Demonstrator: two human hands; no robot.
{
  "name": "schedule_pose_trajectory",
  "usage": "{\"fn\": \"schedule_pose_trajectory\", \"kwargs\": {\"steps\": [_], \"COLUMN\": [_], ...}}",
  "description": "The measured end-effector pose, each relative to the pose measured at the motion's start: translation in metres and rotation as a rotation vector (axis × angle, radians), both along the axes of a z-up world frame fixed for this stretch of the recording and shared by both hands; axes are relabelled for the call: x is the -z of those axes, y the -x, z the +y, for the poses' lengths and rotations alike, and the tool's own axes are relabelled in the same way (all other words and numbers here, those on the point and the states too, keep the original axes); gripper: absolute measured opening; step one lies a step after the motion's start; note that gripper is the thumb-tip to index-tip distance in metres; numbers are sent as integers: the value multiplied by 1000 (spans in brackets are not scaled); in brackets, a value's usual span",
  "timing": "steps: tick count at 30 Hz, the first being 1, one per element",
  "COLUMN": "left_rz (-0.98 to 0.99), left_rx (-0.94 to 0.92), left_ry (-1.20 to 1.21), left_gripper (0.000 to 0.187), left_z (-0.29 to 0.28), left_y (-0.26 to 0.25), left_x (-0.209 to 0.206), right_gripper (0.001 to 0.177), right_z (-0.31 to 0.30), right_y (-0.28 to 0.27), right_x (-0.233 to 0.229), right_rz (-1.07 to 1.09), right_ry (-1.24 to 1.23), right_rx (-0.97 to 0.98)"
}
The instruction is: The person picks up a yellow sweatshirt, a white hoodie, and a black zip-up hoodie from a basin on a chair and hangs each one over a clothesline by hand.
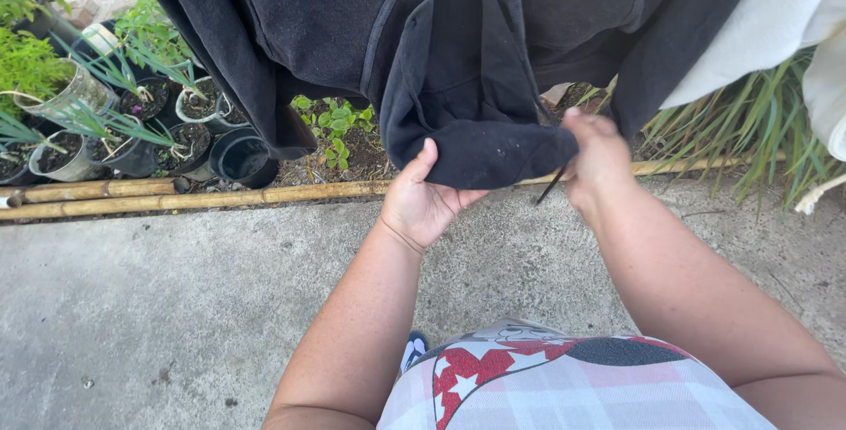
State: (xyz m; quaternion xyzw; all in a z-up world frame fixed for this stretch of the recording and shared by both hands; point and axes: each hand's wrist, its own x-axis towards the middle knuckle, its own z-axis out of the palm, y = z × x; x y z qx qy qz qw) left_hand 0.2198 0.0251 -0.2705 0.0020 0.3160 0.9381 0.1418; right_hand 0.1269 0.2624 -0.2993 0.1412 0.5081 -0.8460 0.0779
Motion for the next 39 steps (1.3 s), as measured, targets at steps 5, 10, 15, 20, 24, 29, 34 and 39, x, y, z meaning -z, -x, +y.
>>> {"fn": "schedule_pose_trajectory", "kwargs": {"steps": [5,10,15,20,24,29,34,39], "left_rz": [-53,16,55,32,-14,13,-12,-12], "left_rx": [-27,47,140,172,177,168,180,189], "left_ry": [-26,-66,-125,-125,-111,-62,-42,4], "left_gripper": [64,63,59,60,60,62,60,61], "left_z": [-8,-10,-15,-28,-32,-40,-36,-38], "left_y": [0,1,-1,-7,-12,-18,-21,-26], "left_x": [-21,-18,-7,-1,0,-3,-3,-2], "right_gripper": [20,50,39,15,5,13,16,10], "right_z": [-7,-45,-63,-63,-59,-49,-63,-64], "right_y": [-49,-86,-83,-75,-70,-82,-100,-102], "right_x": [-59,-100,-70,-46,-37,-50,-55,-48], "right_rz": [701,1370,968,667,353,337,654,439], "right_ry": [-589,-1121,-809,-68,88,11,-344,-34], "right_rx": [300,248,36,-189,-195,-171,-235,-161]}}
